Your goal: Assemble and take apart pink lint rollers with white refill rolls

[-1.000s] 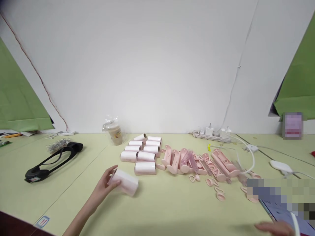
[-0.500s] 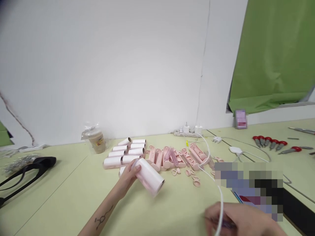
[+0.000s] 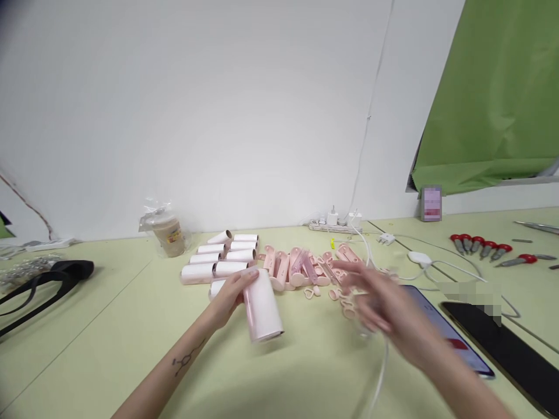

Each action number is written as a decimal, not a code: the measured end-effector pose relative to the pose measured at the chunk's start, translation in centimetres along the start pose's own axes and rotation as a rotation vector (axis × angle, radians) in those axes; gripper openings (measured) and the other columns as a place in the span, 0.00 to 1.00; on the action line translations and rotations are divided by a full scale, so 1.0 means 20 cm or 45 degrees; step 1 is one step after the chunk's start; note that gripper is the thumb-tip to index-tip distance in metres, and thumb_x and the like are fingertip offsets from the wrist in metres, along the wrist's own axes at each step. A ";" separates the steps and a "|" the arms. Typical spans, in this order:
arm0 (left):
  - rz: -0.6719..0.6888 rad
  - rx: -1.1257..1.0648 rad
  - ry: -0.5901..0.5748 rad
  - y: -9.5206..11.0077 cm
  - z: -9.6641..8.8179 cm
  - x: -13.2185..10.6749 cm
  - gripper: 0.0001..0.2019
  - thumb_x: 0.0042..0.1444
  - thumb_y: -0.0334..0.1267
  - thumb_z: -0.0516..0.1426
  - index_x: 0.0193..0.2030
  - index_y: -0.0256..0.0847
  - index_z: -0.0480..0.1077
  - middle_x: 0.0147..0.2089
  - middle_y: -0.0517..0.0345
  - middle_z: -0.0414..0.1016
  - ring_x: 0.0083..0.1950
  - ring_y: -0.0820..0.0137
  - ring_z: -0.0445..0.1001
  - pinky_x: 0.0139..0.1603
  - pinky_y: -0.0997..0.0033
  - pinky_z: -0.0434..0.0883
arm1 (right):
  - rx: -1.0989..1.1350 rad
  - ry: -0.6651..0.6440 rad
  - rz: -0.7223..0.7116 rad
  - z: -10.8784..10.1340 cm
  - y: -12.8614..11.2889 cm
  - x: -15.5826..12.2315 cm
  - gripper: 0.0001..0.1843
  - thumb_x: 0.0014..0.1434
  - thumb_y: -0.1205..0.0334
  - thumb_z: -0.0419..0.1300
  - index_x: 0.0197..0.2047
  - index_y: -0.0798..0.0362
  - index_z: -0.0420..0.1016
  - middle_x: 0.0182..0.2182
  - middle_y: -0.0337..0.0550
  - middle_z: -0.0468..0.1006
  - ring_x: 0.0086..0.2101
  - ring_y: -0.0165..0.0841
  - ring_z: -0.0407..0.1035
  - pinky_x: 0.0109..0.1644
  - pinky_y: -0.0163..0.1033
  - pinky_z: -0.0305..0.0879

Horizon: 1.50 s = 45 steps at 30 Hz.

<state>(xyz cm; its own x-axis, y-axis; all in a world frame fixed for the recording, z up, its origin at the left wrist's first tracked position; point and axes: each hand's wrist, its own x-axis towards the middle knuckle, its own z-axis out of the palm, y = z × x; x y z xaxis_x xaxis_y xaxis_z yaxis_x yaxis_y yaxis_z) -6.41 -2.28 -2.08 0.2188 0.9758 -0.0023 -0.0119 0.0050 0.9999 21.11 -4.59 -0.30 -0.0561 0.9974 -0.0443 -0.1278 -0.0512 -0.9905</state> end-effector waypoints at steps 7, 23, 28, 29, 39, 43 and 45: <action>-0.168 0.523 -0.040 0.14 0.09 0.20 0.23 0.39 0.58 0.56 0.28 0.36 0.67 0.26 0.55 0.69 0.26 0.67 0.70 0.19 0.74 0.65 | 0.769 -0.693 0.584 0.47 0.31 0.23 0.19 0.58 0.48 0.50 0.44 0.53 0.69 0.34 0.44 0.75 0.31 0.33 0.69 0.38 0.39 0.64; -0.298 0.801 -0.091 0.23 0.07 0.29 0.26 0.43 0.61 0.51 0.28 0.36 0.66 0.24 0.56 0.68 0.20 0.68 0.68 0.17 0.74 0.64 | 1.187 -0.322 1.022 0.42 0.37 0.19 0.18 0.50 0.46 0.57 0.34 0.54 0.68 0.21 0.40 0.74 0.21 0.29 0.69 0.21 0.32 0.68; 0.000 0.521 0.066 0.21 -0.02 0.10 0.23 0.48 0.57 0.50 0.40 0.40 0.68 0.34 0.56 0.70 0.35 0.68 0.69 0.28 0.75 0.65 | 1.410 -0.403 0.900 0.37 0.31 0.19 0.17 0.55 0.49 0.53 0.37 0.55 0.68 0.27 0.41 0.74 0.30 0.28 0.71 0.24 0.26 0.67; 0.066 0.403 0.135 0.16 -0.04 0.05 0.22 0.47 0.54 0.53 0.43 0.42 0.67 0.38 0.56 0.70 0.37 0.67 0.69 0.30 0.75 0.66 | 1.412 -0.354 0.868 0.35 0.29 0.19 0.16 0.55 0.49 0.52 0.37 0.55 0.68 0.28 0.41 0.74 0.30 0.27 0.71 0.25 0.25 0.67; 0.038 0.548 0.302 -0.35 -0.10 -0.20 0.20 0.47 0.43 0.58 0.48 0.43 0.62 0.51 0.50 0.65 0.54 0.59 0.60 0.54 0.60 0.55 | 0.902 0.024 0.469 0.36 0.22 0.17 0.16 0.51 0.54 0.59 0.42 0.49 0.66 0.27 0.38 0.75 0.27 0.30 0.71 0.26 0.31 0.69; 0.219 0.751 0.361 -0.35 -0.10 -0.20 0.25 0.48 0.43 0.57 0.54 0.45 0.59 0.55 0.51 0.60 0.60 0.58 0.51 0.59 0.57 0.49 | 0.470 -0.060 0.422 0.38 0.27 0.12 0.19 0.50 0.48 0.58 0.40 0.51 0.67 0.25 0.40 0.74 0.23 0.31 0.68 0.24 0.34 0.67; 0.326 0.736 0.437 -0.32 -0.06 -0.21 0.28 0.47 0.41 0.59 0.56 0.45 0.58 0.56 0.50 0.58 0.60 0.57 0.49 0.59 0.56 0.47 | 0.248 -0.042 0.324 0.39 0.31 0.12 0.21 0.50 0.45 0.57 0.41 0.52 0.67 0.26 0.41 0.74 0.24 0.33 0.68 0.25 0.36 0.66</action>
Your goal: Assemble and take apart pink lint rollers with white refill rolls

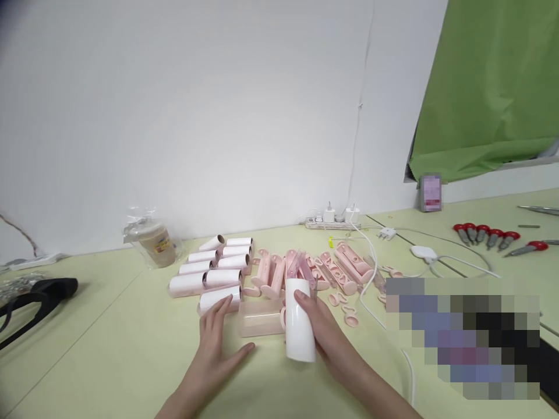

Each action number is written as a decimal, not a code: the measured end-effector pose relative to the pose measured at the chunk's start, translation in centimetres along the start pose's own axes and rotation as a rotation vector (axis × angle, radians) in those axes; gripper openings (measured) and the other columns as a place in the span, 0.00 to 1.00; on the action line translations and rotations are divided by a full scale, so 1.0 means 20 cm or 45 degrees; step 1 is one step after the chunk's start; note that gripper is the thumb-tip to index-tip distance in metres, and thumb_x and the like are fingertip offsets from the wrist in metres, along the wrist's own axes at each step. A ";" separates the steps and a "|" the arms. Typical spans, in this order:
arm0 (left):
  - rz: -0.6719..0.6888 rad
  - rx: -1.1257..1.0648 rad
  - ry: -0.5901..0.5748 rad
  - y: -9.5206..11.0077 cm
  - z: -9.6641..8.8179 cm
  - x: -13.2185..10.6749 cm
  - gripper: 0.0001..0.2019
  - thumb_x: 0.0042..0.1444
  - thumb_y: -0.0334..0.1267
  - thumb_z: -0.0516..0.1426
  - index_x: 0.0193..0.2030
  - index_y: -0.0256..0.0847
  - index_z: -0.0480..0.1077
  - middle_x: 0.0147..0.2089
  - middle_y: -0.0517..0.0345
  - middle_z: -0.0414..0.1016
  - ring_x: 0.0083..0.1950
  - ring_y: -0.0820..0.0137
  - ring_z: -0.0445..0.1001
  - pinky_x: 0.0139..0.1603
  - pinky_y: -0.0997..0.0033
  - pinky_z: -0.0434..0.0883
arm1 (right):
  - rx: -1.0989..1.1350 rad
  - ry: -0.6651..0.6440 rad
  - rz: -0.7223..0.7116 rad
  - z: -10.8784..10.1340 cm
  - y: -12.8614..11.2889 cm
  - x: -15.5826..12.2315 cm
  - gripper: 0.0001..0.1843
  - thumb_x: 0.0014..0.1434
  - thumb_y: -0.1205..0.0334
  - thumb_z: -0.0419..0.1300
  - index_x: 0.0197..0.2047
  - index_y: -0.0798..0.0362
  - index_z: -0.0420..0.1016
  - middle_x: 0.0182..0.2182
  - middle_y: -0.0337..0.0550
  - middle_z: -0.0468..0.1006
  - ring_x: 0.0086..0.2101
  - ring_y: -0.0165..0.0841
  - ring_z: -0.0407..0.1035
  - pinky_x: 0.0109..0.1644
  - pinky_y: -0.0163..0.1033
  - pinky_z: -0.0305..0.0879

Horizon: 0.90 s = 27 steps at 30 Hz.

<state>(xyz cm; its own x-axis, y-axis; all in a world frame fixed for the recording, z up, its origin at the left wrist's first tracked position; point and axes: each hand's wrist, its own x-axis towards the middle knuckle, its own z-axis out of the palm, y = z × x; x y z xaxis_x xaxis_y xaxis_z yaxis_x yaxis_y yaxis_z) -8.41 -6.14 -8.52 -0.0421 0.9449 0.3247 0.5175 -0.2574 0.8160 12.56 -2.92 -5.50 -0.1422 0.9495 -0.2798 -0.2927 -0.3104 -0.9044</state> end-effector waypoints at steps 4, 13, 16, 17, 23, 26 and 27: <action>-0.105 -0.517 -0.119 0.16 0.09 -0.04 0.24 0.51 0.44 0.55 0.55 0.45 0.57 0.55 0.46 0.60 0.53 0.59 0.62 0.54 0.58 0.57 | -0.439 -0.029 -0.494 0.01 0.06 0.00 0.24 0.48 0.49 0.59 0.47 0.51 0.65 0.40 0.46 0.73 0.38 0.40 0.67 0.38 0.40 0.65; -0.578 -1.419 -0.296 0.30 0.30 -0.01 0.33 0.43 0.47 0.62 0.55 0.43 0.53 0.50 0.49 0.67 0.53 0.60 0.65 0.51 0.65 0.62 | -0.861 -0.299 -0.647 0.10 -0.01 -0.08 0.23 0.59 0.53 0.47 0.58 0.45 0.58 0.49 0.46 0.68 0.51 0.43 0.58 0.52 0.46 0.56; -0.907 -1.556 -0.283 0.29 0.31 0.01 0.31 0.42 0.52 0.60 0.51 0.42 0.57 0.36 0.52 0.72 0.39 0.60 0.73 0.36 0.64 0.69 | -0.804 -0.276 -0.346 0.06 -0.05 -0.07 0.23 0.57 0.47 0.48 0.54 0.43 0.63 0.45 0.45 0.72 0.43 0.42 0.66 0.38 0.40 0.67; -0.991 -1.574 -0.289 0.28 0.31 0.02 0.30 0.43 0.54 0.58 0.51 0.41 0.57 0.32 0.54 0.71 0.35 0.60 0.73 0.32 0.64 0.69 | -0.809 -0.270 -0.264 0.04 -0.08 -0.06 0.23 0.56 0.45 0.48 0.52 0.43 0.65 0.45 0.44 0.72 0.39 0.41 0.69 0.31 0.37 0.68; -1.070 -1.655 -0.260 0.25 0.20 0.04 0.25 0.47 0.53 0.54 0.49 0.42 0.57 0.27 0.58 0.70 0.27 0.67 0.71 0.26 0.69 0.67 | -1.282 0.280 -0.362 -0.19 -0.39 0.17 0.27 0.55 0.39 0.44 0.37 0.55 0.68 0.18 0.35 0.65 0.14 0.27 0.58 0.15 0.32 0.54; -1.028 -1.659 -0.249 0.21 0.16 0.06 0.26 0.45 0.55 0.54 0.48 0.42 0.59 0.26 0.59 0.69 0.24 0.69 0.70 0.27 0.69 0.67 | -1.410 0.522 -0.360 -0.31 -0.52 0.37 0.23 0.60 0.47 0.41 0.43 0.56 0.63 0.21 0.35 0.66 0.16 0.26 0.58 0.19 0.33 0.57; -1.027 -1.646 -0.232 0.20 0.16 0.07 0.27 0.45 0.56 0.54 0.49 0.42 0.60 0.26 0.59 0.69 0.24 0.70 0.70 0.27 0.69 0.67 | -1.460 0.564 -0.345 -0.34 -0.54 0.43 0.20 0.62 0.50 0.42 0.44 0.57 0.63 0.24 0.38 0.68 0.19 0.27 0.61 0.22 0.34 0.60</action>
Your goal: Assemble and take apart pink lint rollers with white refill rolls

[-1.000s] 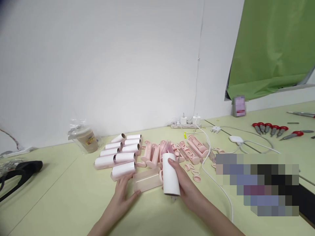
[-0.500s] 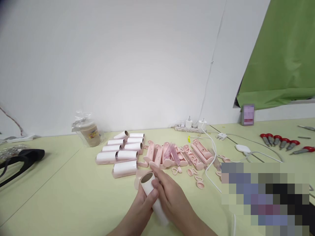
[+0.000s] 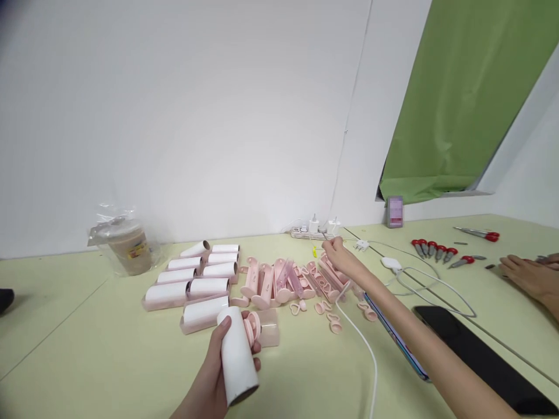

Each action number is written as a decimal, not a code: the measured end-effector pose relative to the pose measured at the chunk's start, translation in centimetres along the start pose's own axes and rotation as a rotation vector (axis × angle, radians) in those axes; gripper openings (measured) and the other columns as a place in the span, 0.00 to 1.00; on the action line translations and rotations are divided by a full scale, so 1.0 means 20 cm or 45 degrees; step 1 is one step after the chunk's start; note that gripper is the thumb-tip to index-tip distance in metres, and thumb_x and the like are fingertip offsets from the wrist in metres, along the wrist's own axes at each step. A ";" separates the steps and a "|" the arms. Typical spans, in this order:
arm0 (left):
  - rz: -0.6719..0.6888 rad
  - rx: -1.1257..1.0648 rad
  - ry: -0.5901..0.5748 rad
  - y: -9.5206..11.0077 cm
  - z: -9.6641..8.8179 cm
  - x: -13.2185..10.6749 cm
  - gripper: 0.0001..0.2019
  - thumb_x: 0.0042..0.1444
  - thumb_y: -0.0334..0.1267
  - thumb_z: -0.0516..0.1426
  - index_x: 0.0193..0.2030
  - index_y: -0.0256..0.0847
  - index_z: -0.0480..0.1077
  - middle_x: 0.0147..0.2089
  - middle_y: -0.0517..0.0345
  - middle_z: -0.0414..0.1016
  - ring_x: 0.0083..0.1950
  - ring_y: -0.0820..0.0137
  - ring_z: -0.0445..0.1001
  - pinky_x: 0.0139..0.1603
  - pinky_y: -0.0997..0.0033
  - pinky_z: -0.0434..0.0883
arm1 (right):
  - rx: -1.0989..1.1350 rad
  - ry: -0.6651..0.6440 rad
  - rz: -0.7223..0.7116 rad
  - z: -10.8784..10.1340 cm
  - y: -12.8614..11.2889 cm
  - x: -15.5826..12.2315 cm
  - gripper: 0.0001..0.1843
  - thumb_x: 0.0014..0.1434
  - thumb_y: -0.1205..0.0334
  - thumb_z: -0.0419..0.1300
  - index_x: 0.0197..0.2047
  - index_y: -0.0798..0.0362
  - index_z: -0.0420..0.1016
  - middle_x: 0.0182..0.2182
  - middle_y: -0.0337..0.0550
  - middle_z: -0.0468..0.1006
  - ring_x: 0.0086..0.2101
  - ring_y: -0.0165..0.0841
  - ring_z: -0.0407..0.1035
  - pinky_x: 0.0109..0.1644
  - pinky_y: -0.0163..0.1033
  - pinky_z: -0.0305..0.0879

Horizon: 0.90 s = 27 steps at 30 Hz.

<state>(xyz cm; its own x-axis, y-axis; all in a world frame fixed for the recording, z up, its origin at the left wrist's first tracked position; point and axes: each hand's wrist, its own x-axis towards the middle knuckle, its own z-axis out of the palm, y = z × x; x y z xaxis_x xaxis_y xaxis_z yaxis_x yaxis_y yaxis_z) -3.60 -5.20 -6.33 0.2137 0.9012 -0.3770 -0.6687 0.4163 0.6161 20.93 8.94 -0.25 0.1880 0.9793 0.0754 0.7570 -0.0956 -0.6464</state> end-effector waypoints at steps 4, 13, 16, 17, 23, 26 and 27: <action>0.059 0.000 0.089 0.01 -0.01 0.03 0.31 0.44 0.57 0.55 0.51 0.43 0.57 0.25 0.60 0.69 0.22 0.70 0.69 0.26 0.70 0.66 | -0.218 -0.038 0.020 0.10 0.04 0.12 0.14 0.60 0.59 0.52 0.47 0.57 0.65 0.41 0.44 0.70 0.35 0.32 0.68 0.37 0.42 0.67; 0.040 0.029 0.036 0.03 0.04 -0.06 0.20 0.55 0.52 0.46 0.49 0.41 0.55 0.23 0.56 0.70 0.22 0.71 0.68 0.28 0.71 0.65 | -0.426 -0.126 -0.154 0.17 0.00 0.02 0.14 0.59 0.61 0.53 0.47 0.56 0.66 0.45 0.47 0.69 0.42 0.36 0.66 0.44 0.47 0.64; 0.044 0.006 -0.020 0.03 0.04 -0.07 0.18 0.56 0.50 0.46 0.48 0.41 0.56 0.24 0.57 0.69 0.23 0.71 0.68 0.28 0.71 0.66 | -0.336 -0.161 -0.398 0.16 -0.08 -0.13 0.13 0.59 0.62 0.52 0.46 0.55 0.68 0.46 0.49 0.68 0.45 0.39 0.64 0.49 0.45 0.59; 0.047 0.000 -0.031 0.03 0.04 -0.07 0.18 0.56 0.50 0.46 0.48 0.41 0.56 0.25 0.57 0.69 0.24 0.71 0.68 0.28 0.71 0.66 | -0.276 -0.212 -0.495 0.17 -0.11 -0.20 0.13 0.59 0.61 0.51 0.46 0.52 0.68 0.45 0.47 0.69 0.45 0.37 0.64 0.49 0.43 0.59; 0.150 0.144 -0.122 0.02 0.02 -0.06 0.17 0.56 0.48 0.46 0.46 0.38 0.57 0.29 0.55 0.69 0.26 0.71 0.69 0.27 0.71 0.67 | 0.500 -0.736 -0.690 0.29 -0.22 -0.57 0.16 0.54 0.51 0.55 0.43 0.49 0.73 0.40 0.43 0.75 0.41 0.38 0.69 0.44 0.42 0.65; 0.213 0.280 -0.140 -0.01 0.01 -0.05 0.18 0.55 0.48 0.49 0.46 0.37 0.56 0.33 0.53 0.70 0.27 0.71 0.70 0.26 0.71 0.68 | 0.707 -0.588 -0.550 0.30 -0.21 -0.60 0.17 0.52 0.50 0.57 0.42 0.50 0.75 0.38 0.44 0.77 0.39 0.40 0.70 0.43 0.43 0.67; 0.221 0.326 -0.140 -0.01 0.01 -0.04 0.19 0.54 0.48 0.51 0.46 0.37 0.55 0.34 0.52 0.71 0.27 0.71 0.70 0.26 0.70 0.68 | 0.734 -0.488 -0.514 0.29 -0.20 -0.60 0.18 0.51 0.50 0.57 0.42 0.50 0.75 0.39 0.45 0.77 0.39 0.41 0.70 0.43 0.44 0.67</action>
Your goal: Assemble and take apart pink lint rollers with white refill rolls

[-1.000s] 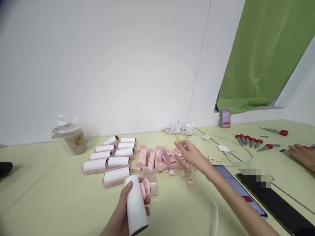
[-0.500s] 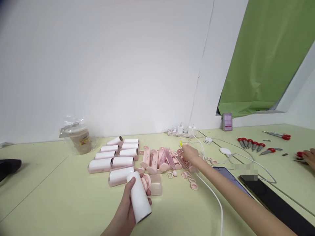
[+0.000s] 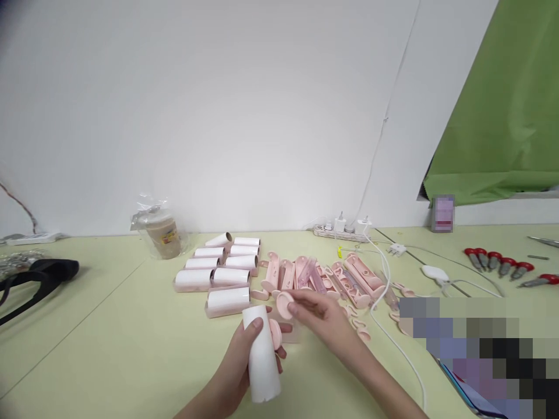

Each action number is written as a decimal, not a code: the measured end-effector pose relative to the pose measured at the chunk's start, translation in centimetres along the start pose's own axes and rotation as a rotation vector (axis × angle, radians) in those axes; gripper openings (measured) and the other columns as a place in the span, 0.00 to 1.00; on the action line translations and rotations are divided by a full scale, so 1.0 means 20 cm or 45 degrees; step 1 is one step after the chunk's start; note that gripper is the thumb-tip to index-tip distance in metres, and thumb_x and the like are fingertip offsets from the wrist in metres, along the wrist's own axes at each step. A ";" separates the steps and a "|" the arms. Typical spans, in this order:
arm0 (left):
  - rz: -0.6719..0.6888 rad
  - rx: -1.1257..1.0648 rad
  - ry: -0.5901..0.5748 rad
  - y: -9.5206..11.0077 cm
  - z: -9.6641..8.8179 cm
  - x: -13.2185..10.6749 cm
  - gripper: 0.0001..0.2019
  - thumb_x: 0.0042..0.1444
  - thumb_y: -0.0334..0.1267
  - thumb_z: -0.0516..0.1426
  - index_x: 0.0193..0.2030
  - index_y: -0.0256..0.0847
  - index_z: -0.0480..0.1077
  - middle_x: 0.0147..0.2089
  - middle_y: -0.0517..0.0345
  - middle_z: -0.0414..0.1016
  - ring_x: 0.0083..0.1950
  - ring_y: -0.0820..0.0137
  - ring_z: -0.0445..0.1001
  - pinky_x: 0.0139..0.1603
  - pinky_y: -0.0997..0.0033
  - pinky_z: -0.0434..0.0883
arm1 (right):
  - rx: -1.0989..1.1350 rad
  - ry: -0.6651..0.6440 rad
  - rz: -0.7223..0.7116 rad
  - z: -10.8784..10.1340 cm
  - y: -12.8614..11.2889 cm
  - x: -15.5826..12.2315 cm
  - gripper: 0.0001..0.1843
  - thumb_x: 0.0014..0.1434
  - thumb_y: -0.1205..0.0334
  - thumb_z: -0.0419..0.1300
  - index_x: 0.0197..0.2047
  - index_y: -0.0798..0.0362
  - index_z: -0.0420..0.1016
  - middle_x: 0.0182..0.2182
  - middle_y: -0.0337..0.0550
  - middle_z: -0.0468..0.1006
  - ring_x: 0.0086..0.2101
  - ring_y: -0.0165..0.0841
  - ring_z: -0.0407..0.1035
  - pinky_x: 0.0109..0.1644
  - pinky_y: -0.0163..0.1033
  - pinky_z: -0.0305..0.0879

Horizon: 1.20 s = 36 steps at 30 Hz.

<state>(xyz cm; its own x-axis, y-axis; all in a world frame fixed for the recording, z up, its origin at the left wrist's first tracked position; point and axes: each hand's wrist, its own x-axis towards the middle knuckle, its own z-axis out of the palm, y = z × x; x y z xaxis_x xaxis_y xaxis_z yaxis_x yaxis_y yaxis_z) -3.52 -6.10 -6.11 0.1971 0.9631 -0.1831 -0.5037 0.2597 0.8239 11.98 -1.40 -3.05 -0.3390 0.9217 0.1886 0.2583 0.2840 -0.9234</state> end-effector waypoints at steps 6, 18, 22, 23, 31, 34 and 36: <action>-0.100 0.291 -0.135 -0.03 0.00 -0.02 0.26 0.51 0.46 0.54 0.53 0.42 0.48 0.24 0.62 0.68 0.23 0.70 0.70 0.21 0.73 0.67 | -0.122 -0.193 -0.172 0.00 0.01 -0.06 0.15 0.59 0.55 0.51 0.47 0.44 0.72 0.47 0.41 0.72 0.49 0.39 0.63 0.52 0.44 0.61; 0.046 0.108 0.046 0.03 0.02 -0.02 0.25 0.55 0.47 0.50 0.57 0.49 0.46 0.26 0.61 0.69 0.24 0.70 0.71 0.23 0.73 0.67 | -0.186 -0.286 -0.259 0.07 0.04 -0.14 0.29 0.57 0.60 0.54 0.59 0.43 0.48 0.58 0.46 0.55 0.56 0.39 0.53 0.55 0.46 0.58; -0.134 -0.096 0.137 0.09 0.01 -0.01 0.24 0.55 0.53 0.45 0.53 0.40 0.52 0.25 0.57 0.71 0.20 0.70 0.69 0.20 0.73 0.65 | -0.334 -0.243 -0.398 0.08 0.03 -0.14 0.20 0.53 0.61 0.58 0.49 0.43 0.60 0.56 0.44 0.59 0.57 0.39 0.51 0.56 0.46 0.55; -0.158 -0.115 0.124 0.10 0.01 -0.01 0.24 0.55 0.53 0.46 0.52 0.38 0.54 0.26 0.56 0.71 0.21 0.70 0.70 0.20 0.73 0.66 | -0.320 -0.251 -0.376 0.08 0.03 -0.14 0.17 0.53 0.61 0.58 0.47 0.44 0.61 0.55 0.43 0.60 0.56 0.38 0.52 0.55 0.45 0.57; -0.118 -0.236 0.062 0.09 0.05 -0.04 0.18 0.53 0.46 0.54 0.48 0.41 0.60 0.41 0.50 0.73 0.38 0.64 0.75 0.38 0.65 0.71 | -0.103 0.203 -0.210 0.09 0.08 -0.10 0.05 0.53 0.60 0.57 0.34 0.48 0.65 0.35 0.40 0.72 0.38 0.34 0.68 0.42 0.39 0.67; -0.058 -0.434 0.177 0.10 0.08 0.02 0.17 0.52 0.46 0.54 0.43 0.36 0.64 0.41 0.49 0.73 0.41 0.66 0.73 0.42 0.69 0.70 | -0.014 0.323 -0.416 0.07 0.08 -0.11 0.08 0.53 0.64 0.58 0.38 0.46 0.66 0.33 0.38 0.71 0.34 0.31 0.67 0.38 0.34 0.68; -0.018 -0.561 0.283 0.10 0.11 0.07 0.14 0.52 0.45 0.55 0.36 0.35 0.66 0.33 0.53 0.72 0.34 0.71 0.73 0.39 0.74 0.70 | -0.010 0.175 -0.571 0.06 0.06 -0.13 0.13 0.54 0.68 0.57 0.41 0.45 0.65 0.33 0.37 0.71 0.34 0.29 0.67 0.37 0.31 0.68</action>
<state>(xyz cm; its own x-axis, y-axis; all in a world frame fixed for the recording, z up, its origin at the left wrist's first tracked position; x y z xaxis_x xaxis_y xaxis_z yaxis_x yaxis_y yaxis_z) -2.49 -4.34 -3.56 0.0468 0.9384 -0.3423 -0.8197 0.2319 0.5237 12.16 -3.76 -5.01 -0.2959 0.7340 0.6113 0.1206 0.6636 -0.7383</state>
